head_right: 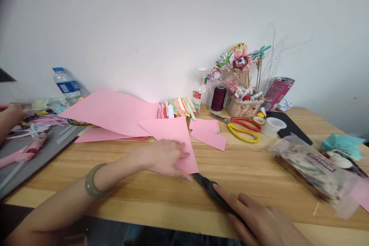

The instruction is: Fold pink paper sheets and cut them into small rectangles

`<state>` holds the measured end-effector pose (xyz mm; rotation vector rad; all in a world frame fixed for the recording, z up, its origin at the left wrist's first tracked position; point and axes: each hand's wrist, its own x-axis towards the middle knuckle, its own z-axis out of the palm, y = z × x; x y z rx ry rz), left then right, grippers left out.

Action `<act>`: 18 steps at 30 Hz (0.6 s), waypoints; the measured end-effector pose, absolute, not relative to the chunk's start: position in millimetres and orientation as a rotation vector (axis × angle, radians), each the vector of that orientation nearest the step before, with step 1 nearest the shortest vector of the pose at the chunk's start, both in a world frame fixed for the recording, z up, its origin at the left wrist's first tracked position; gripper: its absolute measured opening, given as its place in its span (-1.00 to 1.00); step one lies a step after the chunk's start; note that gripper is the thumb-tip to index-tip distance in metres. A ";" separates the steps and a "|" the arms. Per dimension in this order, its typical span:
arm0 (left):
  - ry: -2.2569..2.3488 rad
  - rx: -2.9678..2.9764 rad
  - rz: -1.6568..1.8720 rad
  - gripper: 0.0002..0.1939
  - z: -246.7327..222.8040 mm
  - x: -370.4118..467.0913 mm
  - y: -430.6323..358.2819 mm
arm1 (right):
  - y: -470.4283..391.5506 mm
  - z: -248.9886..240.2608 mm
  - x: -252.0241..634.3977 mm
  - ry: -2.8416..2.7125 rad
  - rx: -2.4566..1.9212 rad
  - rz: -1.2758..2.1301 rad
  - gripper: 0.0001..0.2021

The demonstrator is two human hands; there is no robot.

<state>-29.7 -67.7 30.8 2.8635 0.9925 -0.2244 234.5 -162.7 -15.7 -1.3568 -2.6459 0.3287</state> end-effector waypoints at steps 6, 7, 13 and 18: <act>1.136 2.985 -0.171 -0.65 20.1 -25.5 -61.9 | -166.7 -20.7 231.9 -2.640 -1.353 0.297 -0.51; 1.183 3.007 -0.171 -0.68 16.0 -24.2 -59.4 | -167.1 -21.8 232.0 -2.640 -1.358 0.292 -0.50; 1.475 2.966 0.010 -0.51 -10.7 -25.6 -50.5 | -168.7 -24.7 230.8 -2.660 -1.381 0.288 -0.49; 1.494 2.679 -0.160 -0.28 -23.1 -35.0 -49.9 | -166.4 -22.9 226.7 -2.640 -1.371 0.314 -0.48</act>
